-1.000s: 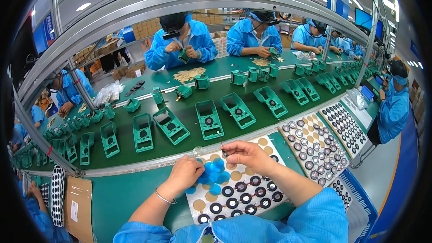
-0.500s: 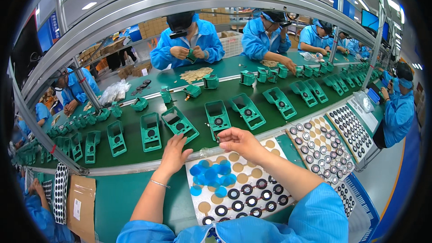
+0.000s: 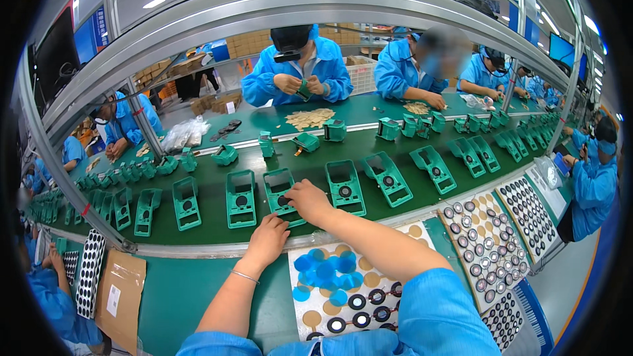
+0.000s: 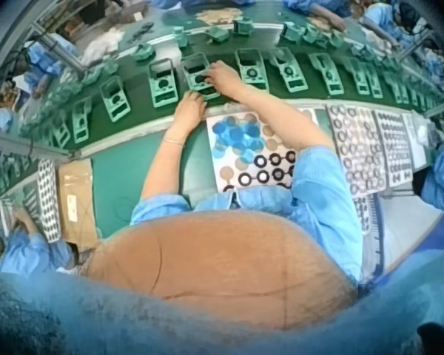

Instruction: Assembling small electronic components into green plastic jigs on a factory production line.

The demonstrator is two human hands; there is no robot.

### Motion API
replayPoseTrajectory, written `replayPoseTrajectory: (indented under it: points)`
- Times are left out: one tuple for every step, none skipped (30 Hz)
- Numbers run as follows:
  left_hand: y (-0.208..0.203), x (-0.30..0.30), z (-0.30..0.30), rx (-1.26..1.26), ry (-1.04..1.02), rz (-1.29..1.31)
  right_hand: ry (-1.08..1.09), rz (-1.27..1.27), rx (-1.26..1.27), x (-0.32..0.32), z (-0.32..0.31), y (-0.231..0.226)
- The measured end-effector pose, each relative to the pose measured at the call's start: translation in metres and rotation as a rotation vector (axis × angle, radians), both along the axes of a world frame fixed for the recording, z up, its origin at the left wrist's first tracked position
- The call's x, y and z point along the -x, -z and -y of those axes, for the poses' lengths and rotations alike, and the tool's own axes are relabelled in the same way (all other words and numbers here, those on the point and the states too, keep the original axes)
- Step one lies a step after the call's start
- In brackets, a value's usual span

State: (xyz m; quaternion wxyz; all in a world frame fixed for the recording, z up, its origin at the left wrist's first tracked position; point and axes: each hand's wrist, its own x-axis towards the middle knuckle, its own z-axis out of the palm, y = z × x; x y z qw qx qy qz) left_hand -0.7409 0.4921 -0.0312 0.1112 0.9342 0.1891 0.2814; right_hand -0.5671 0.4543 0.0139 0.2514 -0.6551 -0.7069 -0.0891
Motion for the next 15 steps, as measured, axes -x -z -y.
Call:
replayPoseTrajectory:
  points:
    - [0.002,0.000,-0.001,0.002,-0.007,0.002,-0.007,0.002,0.002,0.001,-0.005,0.004]
    - [0.003,-0.001,-0.001,0.013,0.010,0.020,-0.013,0.048,0.019,0.001,-0.009,0.007]
    - [0.005,0.000,-0.002,0.024,0.026,0.037,-0.021,0.093,0.036,0.003,-0.014,0.010]
    - [0.006,0.000,-0.003,0.035,0.035,0.032,-0.025,0.149,0.017,0.003,-0.016,0.012]
    - [0.008,-0.001,-0.003,0.039,0.027,0.033,-0.034,0.150,0.021,0.002,-0.019,0.013]
    - [0.007,-0.001,-0.003,0.036,0.037,0.039,-0.023,0.188,0.025,0.000,-0.022,0.014]
    - [0.007,-0.001,-0.003,0.033,0.047,0.045,-0.012,0.225,0.030,-0.001,-0.023,0.014]
    - [0.009,-0.002,-0.003,0.049,0.049,0.050,-0.035,0.258,0.001,-0.003,-0.025,0.017]
    - [0.010,-0.002,-0.003,0.052,0.043,0.052,-0.041,0.260,0.003,-0.005,-0.026,0.019]
    - [0.010,-0.002,-0.004,0.050,0.053,0.056,-0.046,0.280,-0.004,-0.006,-0.026,0.020]
    - [0.011,-0.002,-0.004,0.048,0.064,0.060,-0.051,0.299,-0.011,-0.007,-0.027,0.022]
    - [0.010,-0.002,-0.003,0.050,0.059,0.062,-0.057,0.300,-0.009,-0.008,-0.026,0.023]
    - [0.009,-0.002,-0.003,0.064,0.065,0.060,-0.064,0.291,-0.016,-0.009,-0.026,0.025]
    - [0.008,-0.003,-0.002,0.079,0.072,0.059,-0.071,0.283,-0.022,-0.010,-0.025,0.026]
    - [0.008,-0.003,-0.002,0.080,0.068,0.059,-0.075,0.283,-0.021,-0.010,-0.024,0.026]
